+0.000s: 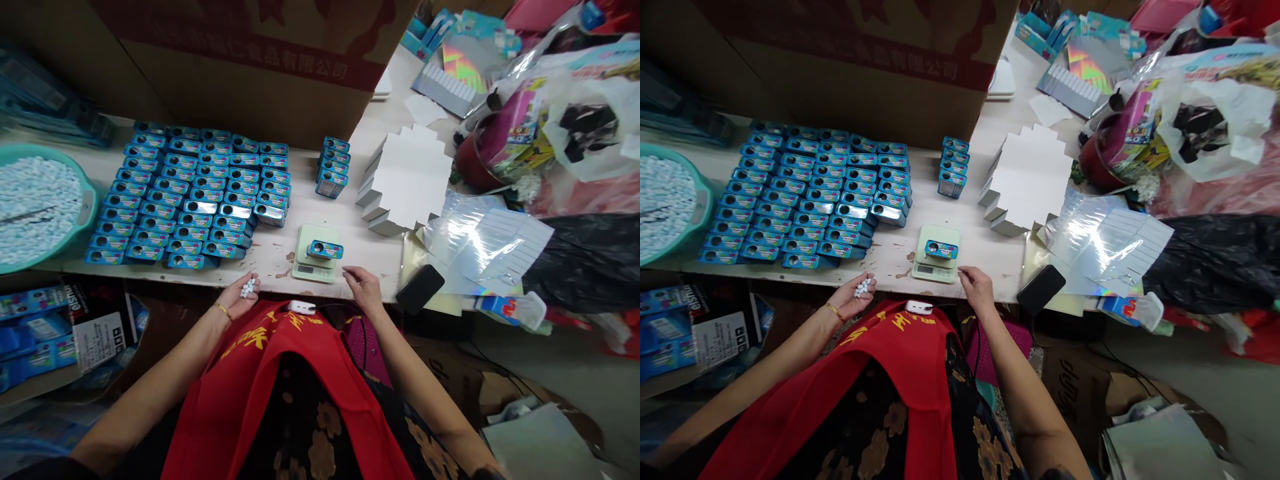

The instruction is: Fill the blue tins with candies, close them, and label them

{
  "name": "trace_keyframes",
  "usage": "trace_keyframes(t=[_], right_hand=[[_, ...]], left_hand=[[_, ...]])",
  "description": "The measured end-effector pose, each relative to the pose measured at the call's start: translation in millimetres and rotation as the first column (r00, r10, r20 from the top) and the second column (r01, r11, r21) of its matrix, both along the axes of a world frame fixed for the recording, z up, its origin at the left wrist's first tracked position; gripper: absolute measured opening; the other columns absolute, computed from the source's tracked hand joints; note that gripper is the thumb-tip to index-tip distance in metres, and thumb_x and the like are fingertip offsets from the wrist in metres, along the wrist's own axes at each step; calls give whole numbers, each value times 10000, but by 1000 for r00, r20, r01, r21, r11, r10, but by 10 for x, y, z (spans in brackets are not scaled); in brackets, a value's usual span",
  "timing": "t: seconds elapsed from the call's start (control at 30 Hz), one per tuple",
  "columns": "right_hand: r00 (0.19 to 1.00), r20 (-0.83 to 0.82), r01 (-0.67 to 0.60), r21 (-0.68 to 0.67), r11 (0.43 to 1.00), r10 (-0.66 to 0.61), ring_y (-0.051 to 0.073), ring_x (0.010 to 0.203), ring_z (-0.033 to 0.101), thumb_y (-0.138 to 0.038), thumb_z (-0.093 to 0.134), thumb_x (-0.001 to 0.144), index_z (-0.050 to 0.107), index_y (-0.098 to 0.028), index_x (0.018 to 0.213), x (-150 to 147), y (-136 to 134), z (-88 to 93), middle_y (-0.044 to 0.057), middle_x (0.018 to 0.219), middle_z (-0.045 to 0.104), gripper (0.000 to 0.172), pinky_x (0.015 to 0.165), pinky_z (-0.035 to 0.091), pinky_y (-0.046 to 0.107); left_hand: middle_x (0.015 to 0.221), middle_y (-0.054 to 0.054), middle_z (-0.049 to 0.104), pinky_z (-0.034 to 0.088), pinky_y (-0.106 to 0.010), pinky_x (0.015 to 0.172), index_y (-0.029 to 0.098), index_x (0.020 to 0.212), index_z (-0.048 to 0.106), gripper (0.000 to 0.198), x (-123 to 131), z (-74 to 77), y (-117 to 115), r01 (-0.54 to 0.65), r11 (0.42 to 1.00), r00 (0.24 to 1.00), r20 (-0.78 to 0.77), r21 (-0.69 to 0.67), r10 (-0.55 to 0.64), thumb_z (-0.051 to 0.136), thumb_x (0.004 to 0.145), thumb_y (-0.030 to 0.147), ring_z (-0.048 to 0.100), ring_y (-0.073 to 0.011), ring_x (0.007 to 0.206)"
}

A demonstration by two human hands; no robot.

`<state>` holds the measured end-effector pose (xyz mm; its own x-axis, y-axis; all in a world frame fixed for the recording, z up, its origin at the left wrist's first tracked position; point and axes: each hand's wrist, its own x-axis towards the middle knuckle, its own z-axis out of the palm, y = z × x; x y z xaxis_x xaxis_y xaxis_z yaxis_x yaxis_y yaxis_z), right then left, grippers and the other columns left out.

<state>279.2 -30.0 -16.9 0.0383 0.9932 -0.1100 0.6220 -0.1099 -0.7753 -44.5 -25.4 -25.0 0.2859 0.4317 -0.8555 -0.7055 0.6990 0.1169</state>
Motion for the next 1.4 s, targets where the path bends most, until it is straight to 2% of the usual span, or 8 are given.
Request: trace_keyframes(t=[0.2,0.4,0.53,0.77,0.93,1.07,1.3,1.4], right_hand=[[907,213,-339,-142,930,363,174,837,620,-229,488,811,656,-190,901,-275,69,5,62,922,674,195,756,467,299],[873,199,-455,8,890,445,149,883,575,-229,414,862,611,-180,984,-759,161,245,67,940,637,237,786,446,268],[744,259,-646,47,762,616,168,905,516,-208,433,850,565,-150,1054,-1086,103,419,90,955,581,250,812,422,288],[630,356,-719,-71,692,690,172,855,480,-176,429,850,576,-139,972,-974,192,469,84,887,545,195,751,412,281],[696,278,-681,-37,731,662,153,833,487,-169,456,826,577,-145,989,-800,353,541,64,870,538,205,741,405,257],[753,240,-626,-21,779,612,148,826,488,-147,475,802,597,-146,911,-758,397,547,54,842,536,164,745,401,254],[746,197,-646,-16,763,636,139,796,511,-169,506,797,621,-164,899,-717,385,523,45,814,558,154,718,409,242],[804,193,-582,60,811,563,141,782,525,-175,508,795,620,-159,854,-646,447,547,48,806,575,127,713,420,244]], left_hand=[[622,-41,547,332,-120,327,105,781,541,133,-40,29,-80,15,1000,1000,-13,-15,-15,428,836,149,511,-70,483],[781,-118,638,521,-207,579,75,884,594,167,203,228,-80,88,996,994,-66,23,-86,465,781,50,625,-138,679],[861,-112,645,517,-260,741,73,861,619,180,461,302,-32,181,967,983,5,181,-185,526,718,15,624,-159,795],[883,-123,649,503,-309,780,56,892,622,260,696,347,115,261,930,958,51,260,-283,498,678,-27,614,-171,812],[877,-135,647,488,-323,806,41,944,609,302,814,463,263,296,901,941,69,316,-333,476,680,-19,614,-190,839],[881,-129,649,485,-290,803,44,950,610,303,852,525,305,270,923,942,124,273,-312,452,697,-11,616,-167,821],[903,-137,644,473,-332,841,50,946,603,275,877,502,247,260,926,938,158,272,-309,477,708,-9,616,-190,860],[937,-140,645,465,-322,861,51,995,589,303,883,502,260,236,934,945,162,270,-286,468,722,-2,612,-193,897]])
